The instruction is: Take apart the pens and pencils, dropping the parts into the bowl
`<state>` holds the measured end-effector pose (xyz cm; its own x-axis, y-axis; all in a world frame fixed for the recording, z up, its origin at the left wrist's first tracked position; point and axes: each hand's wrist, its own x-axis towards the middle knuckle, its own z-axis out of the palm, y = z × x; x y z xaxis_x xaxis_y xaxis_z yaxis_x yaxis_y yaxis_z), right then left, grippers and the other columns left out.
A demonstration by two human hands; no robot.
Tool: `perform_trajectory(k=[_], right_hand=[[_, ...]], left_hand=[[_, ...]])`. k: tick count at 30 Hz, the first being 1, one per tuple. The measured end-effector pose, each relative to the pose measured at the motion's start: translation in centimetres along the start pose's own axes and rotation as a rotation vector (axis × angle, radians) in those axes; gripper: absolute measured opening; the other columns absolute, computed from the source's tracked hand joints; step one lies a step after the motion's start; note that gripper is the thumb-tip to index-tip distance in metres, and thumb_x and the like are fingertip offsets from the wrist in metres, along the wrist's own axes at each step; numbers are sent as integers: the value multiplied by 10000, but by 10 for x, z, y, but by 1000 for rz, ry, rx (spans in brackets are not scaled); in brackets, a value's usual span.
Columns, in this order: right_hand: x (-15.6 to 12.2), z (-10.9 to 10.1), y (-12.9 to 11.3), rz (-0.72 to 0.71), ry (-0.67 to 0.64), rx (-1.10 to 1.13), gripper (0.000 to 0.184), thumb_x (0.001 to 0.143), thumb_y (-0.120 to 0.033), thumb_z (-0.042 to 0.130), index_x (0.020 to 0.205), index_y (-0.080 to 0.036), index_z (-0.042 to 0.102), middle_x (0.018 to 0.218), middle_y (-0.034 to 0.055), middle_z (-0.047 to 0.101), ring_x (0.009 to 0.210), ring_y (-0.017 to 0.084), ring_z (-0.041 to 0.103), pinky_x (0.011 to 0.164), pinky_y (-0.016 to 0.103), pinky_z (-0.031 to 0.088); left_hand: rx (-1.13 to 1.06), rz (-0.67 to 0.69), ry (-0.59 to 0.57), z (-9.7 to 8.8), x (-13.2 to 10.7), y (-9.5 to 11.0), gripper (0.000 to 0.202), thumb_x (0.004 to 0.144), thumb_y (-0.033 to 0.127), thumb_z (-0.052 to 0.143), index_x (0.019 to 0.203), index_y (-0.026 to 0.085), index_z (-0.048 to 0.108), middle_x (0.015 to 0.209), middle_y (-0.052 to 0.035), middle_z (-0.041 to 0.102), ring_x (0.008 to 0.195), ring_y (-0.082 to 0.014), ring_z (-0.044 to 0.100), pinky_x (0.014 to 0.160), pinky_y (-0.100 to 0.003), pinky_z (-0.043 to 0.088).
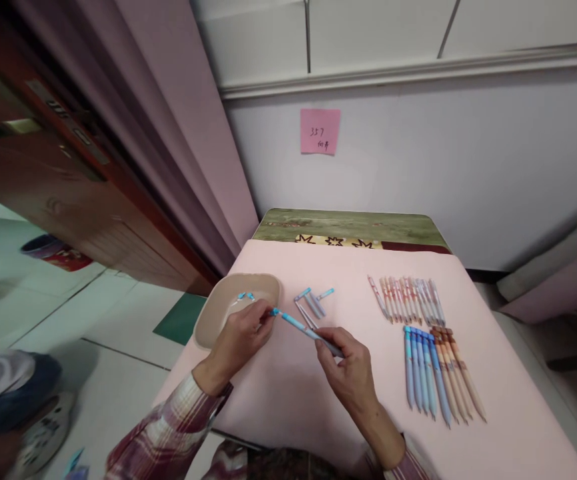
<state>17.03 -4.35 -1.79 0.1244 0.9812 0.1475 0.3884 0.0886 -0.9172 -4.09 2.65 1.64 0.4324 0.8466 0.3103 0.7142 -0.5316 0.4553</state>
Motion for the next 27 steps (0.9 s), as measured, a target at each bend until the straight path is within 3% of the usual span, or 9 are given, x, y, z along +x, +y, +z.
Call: perform_trajectory(k=[7, 18, 22, 27], right_hand=[[0, -2, 4, 9, 38, 23, 204, 841, -314, 547, 920, -201, 698, 824, 55, 686, 720, 178, 631, 390, 181, 384], [2, -8, 7, 40, -44, -5, 201, 835, -307, 547, 917, -204, 698, 815, 38, 681, 683, 164, 601, 428, 192, 394], [2, -19, 14, 24, -103, -28, 204, 839, -305, 546, 895, -197, 709, 804, 42, 688, 710, 176, 608, 454, 207, 385], [-6, -29, 21, 18, -220, -23, 232, 864, -338, 543, 920, -201, 721, 783, 34, 691, 716, 175, 609, 582, 240, 444]], left_hand=[[63, 16, -13, -1, -1, 0, 94, 889, 159, 460, 878, 213, 535, 806, -37, 632, 695, -170, 594, 636, -284, 393], [44, 61, -118, -8, 0, 4, 122, 905, 181, 435, 917, 212, 553, 823, -55, 637, 767, -200, 608, 662, -295, 408], [-154, 38, -192, -17, 1, 8, 115, 875, 203, 511, 954, 224, 593, 863, -52, 668, 789, -193, 621, 689, -288, 432], [-644, -154, -258, -15, -2, 17, 114, 825, 284, 616, 902, 201, 631, 820, -42, 684, 765, -173, 640, 700, -272, 485]])
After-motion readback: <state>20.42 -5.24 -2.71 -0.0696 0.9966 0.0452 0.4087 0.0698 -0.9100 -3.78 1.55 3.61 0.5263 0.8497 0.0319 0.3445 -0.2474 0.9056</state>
